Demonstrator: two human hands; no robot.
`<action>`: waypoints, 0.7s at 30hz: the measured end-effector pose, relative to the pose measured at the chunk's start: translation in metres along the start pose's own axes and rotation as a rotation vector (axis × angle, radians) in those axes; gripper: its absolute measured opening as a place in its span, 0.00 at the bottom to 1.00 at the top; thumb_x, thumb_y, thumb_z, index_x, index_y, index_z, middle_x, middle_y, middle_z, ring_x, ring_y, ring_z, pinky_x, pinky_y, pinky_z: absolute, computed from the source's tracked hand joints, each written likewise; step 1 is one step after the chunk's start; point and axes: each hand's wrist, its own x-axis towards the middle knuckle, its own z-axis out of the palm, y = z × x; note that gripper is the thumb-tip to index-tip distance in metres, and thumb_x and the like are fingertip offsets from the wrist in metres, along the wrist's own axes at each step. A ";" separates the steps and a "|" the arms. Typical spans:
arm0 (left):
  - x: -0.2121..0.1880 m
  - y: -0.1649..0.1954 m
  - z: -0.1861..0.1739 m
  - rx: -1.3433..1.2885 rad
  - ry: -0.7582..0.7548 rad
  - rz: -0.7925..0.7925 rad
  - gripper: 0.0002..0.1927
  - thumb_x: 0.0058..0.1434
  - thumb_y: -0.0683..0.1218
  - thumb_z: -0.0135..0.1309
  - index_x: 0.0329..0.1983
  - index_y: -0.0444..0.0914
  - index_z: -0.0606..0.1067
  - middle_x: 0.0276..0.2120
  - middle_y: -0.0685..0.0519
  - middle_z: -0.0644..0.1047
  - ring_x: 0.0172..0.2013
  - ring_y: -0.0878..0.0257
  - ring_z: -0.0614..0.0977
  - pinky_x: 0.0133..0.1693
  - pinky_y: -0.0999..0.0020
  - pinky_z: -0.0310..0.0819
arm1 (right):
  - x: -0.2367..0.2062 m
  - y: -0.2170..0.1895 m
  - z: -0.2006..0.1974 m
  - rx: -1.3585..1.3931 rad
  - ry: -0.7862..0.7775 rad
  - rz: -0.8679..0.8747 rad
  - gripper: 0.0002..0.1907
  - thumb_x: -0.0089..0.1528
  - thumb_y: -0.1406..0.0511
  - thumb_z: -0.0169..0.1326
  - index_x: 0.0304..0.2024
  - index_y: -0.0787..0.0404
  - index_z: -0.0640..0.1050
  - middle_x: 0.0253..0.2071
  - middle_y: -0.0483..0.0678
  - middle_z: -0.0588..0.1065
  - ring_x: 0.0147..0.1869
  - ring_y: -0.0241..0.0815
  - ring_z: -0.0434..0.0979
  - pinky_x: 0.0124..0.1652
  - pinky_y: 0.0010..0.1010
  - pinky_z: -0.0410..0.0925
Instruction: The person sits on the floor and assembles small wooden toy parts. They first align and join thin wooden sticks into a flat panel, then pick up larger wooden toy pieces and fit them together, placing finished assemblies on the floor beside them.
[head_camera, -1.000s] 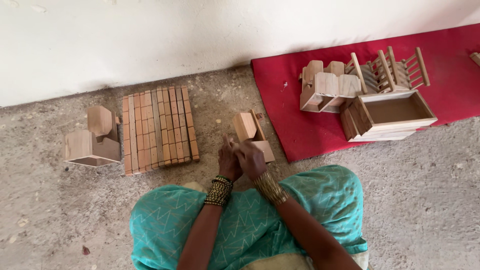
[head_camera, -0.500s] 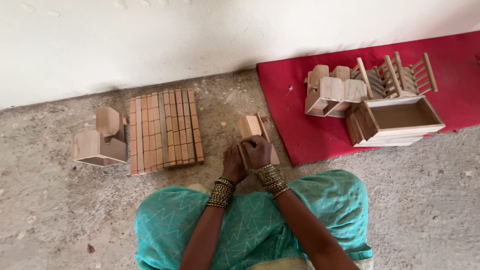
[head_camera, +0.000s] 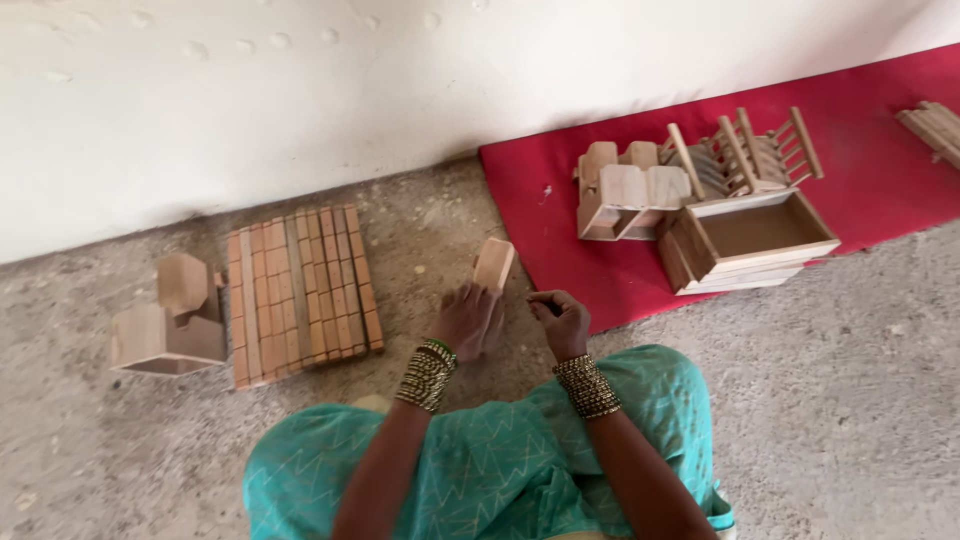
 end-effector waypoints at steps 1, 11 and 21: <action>0.002 -0.005 -0.002 0.094 -0.014 0.089 0.30 0.68 0.46 0.57 0.71 0.43 0.61 0.59 0.45 0.66 0.60 0.48 0.66 0.60 0.42 0.62 | 0.003 0.001 -0.005 -0.010 0.020 0.017 0.06 0.62 0.73 0.59 0.41 0.66 0.84 0.35 0.47 0.83 0.37 0.32 0.81 0.39 0.24 0.75; -0.021 -0.029 -0.015 0.435 -0.140 0.401 0.38 0.67 0.48 0.52 0.77 0.53 0.51 0.71 0.52 0.56 0.73 0.51 0.53 0.75 0.50 0.43 | 0.006 0.008 -0.007 0.051 0.048 0.034 0.07 0.62 0.74 0.59 0.42 0.67 0.84 0.39 0.47 0.84 0.39 0.29 0.80 0.39 0.20 0.73; -0.029 -0.032 -0.004 0.335 0.184 -0.182 0.30 0.65 0.47 0.52 0.71 0.41 0.60 0.61 0.46 0.69 0.61 0.52 0.72 0.62 0.56 0.69 | 0.009 0.012 -0.015 0.113 0.042 0.116 0.07 0.63 0.74 0.58 0.42 0.69 0.84 0.39 0.48 0.83 0.37 0.30 0.80 0.37 0.21 0.74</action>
